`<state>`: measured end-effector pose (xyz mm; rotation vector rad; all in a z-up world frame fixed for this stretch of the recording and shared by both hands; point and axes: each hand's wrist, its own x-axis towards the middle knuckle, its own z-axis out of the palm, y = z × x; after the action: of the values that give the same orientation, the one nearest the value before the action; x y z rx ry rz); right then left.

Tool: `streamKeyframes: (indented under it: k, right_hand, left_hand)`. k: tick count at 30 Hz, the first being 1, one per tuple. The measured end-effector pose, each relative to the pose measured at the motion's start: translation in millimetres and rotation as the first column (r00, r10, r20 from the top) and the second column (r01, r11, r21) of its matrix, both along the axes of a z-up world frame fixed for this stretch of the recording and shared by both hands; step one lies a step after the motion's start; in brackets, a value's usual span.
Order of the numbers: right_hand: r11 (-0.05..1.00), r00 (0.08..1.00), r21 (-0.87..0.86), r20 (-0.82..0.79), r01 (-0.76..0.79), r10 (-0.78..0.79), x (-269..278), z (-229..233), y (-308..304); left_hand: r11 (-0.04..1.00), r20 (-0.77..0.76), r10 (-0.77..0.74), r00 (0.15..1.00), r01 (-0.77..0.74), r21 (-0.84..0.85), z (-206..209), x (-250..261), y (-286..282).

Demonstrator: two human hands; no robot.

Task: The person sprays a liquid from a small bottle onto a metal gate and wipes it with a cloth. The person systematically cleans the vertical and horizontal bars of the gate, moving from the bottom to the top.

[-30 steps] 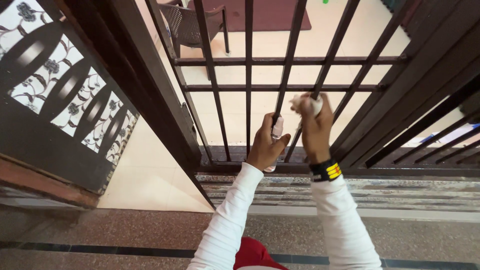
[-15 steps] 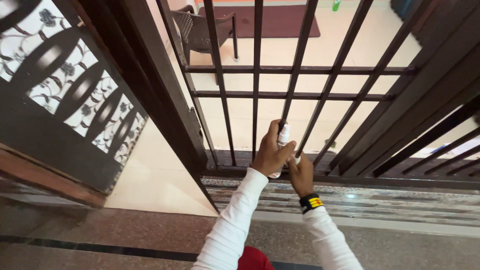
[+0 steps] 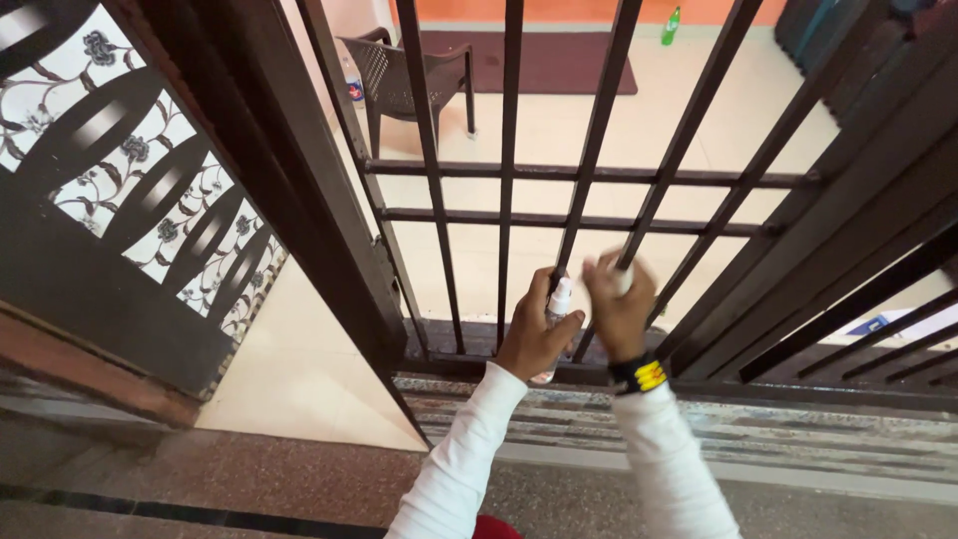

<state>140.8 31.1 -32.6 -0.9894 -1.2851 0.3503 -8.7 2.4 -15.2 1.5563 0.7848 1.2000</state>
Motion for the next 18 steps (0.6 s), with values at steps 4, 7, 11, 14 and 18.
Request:
streamKeyframes:
  k: [4,7,11,14,18]
  right_hand:
    - [0.960,0.975,-0.257,-0.214,-0.115,0.059,-8.6,-89.1,-14.6]
    - [0.958,0.980,-0.257,-0.182,-0.127,0.081,-12.6,-106.0,-21.2]
    - [0.933,0.951,-0.311,-0.298,-0.180,0.085,-14.4,-45.7,-21.9]
    - [0.979,0.997,-0.200,-0.071,-0.049,0.035,-7.4,27.7,-18.5]
    - [0.988,0.993,-0.151,-0.120,-0.038,0.020,-9.3,73.1,-14.7]
  left_hand:
    - [0.983,-0.037,0.061,0.997,-0.054,0.173,-6.2,-0.9,5.1]
    - [0.994,0.002,0.008,1.000,-0.009,0.112,-7.5,-0.3,5.4]
    - [0.998,-0.004,0.006,1.000,-0.006,0.056,-1.7,0.0,2.9]
    - [1.000,0.013,-0.005,1.000,0.005,0.015,1.1,-0.2,-0.3]
    - [1.000,0.012,-0.013,1.000,0.013,0.015,0.2,-1.3,0.3]
